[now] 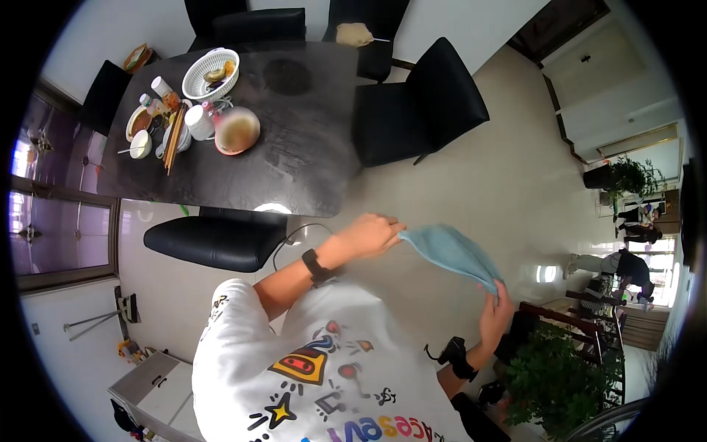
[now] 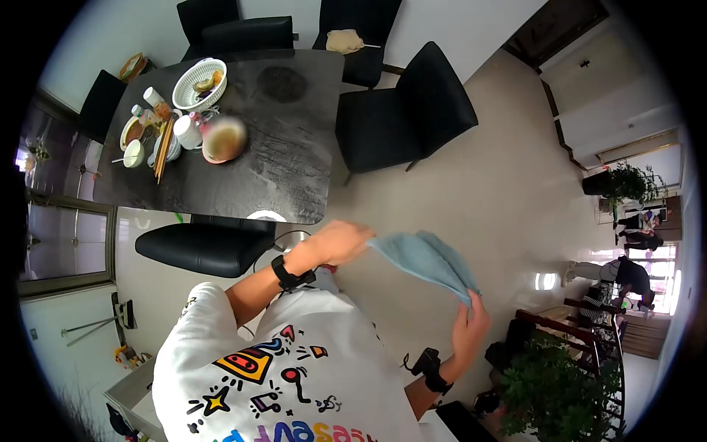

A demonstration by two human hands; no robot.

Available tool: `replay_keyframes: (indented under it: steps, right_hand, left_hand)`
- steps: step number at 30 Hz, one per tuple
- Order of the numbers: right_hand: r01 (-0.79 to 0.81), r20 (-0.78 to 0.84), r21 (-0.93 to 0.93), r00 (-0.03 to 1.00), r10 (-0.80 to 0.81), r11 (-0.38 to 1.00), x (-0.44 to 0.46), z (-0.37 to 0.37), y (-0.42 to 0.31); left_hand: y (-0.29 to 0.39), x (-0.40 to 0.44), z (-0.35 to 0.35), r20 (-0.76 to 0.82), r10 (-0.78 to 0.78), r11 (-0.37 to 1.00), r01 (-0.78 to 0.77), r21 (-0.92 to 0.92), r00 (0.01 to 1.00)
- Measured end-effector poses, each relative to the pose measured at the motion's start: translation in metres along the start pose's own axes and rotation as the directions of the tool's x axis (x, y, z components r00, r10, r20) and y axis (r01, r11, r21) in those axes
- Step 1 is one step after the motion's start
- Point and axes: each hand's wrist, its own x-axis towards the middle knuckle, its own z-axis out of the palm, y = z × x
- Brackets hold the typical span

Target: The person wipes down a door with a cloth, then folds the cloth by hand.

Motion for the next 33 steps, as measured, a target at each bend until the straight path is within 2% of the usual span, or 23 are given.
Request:
replay_keyframes:
  steps: [1,4,7,10,13,16,19,22,25,26,27,29,32,33]
  right_hand:
    - [0.025,0.007,0.004,1.000,-0.025,1.000,0.010,0.004,0.007]
    - [-0.036,-0.010,0.102,0.999,0.037,0.994,0.038,0.016,0.032]
    - [-0.060,-0.025,0.102,0.998,0.063,0.993,0.067,0.019,0.060]
    - [-0.135,-0.007,0.118,0.991,0.137,0.984,0.104,0.018,0.091]
    - [-0.143,-0.017,0.056,0.989,0.144,0.988,0.153,0.019,0.143]
    - [-0.204,-0.050,0.143,0.976,0.213,0.969,0.207,0.016,0.199]
    - [-0.119,-0.053,0.012,0.991,0.119,0.993,0.266,-0.004,0.233]
    - [-0.062,-0.077,0.060,0.995,0.066,0.996,0.326,-0.016,0.260]
    - [-0.074,-0.123,0.101,0.989,0.086,0.992,0.377,-0.012,0.266]
    - [-0.070,-0.111,0.209,0.989,0.095,0.975,0.394,-0.008,0.271]
    - [-0.069,-0.097,0.313,0.990,0.104,0.947,0.410,0.000,0.278]
    - [-0.063,-0.068,0.322,0.994,0.089,0.944,0.443,0.006,0.278]
    - [0.043,-0.092,0.386,0.996,-0.008,0.922,0.496,0.023,0.272]
    - [0.059,-0.094,0.461,0.995,-0.018,0.885,0.514,0.027,0.263]
  left_hand:
    - [0.000,0.005,-0.005,-0.050,-0.016,1.000,0.016,0.003,0.999]
    - [0.004,0.026,-0.021,-0.133,-0.110,0.992,0.117,0.046,0.985]
    - [-0.004,0.052,-0.012,-0.198,-0.150,0.989,0.147,-0.027,0.969]
    - [0.000,0.086,-0.013,-0.138,-0.160,0.987,0.162,0.002,0.977]
    - [0.001,0.135,-0.009,-0.041,-0.102,0.994,0.103,0.021,0.994]
    - [0.000,0.187,0.010,-0.011,-0.041,0.999,0.041,0.022,0.999]
    - [0.008,0.237,0.006,-0.006,0.003,0.999,-0.003,0.035,1.000]
    - [0.021,0.287,-0.018,0.075,-0.028,0.997,0.023,0.071,0.997]
    - [0.008,0.325,-0.022,-0.036,-0.002,0.978,0.010,0.206,0.999]
    - [0.011,0.333,-0.028,-0.022,-0.030,0.965,0.035,0.259,0.999]
    - [0.010,0.339,-0.031,-0.041,-0.034,0.963,0.044,0.266,0.999]
    - [0.010,0.353,-0.033,-0.092,-0.038,0.958,0.063,0.281,0.995]
    - [0.014,0.376,-0.047,-0.224,-0.069,0.972,0.116,0.203,0.972]
    - [0.010,0.386,-0.051,-0.255,-0.088,0.980,0.129,0.152,0.963]
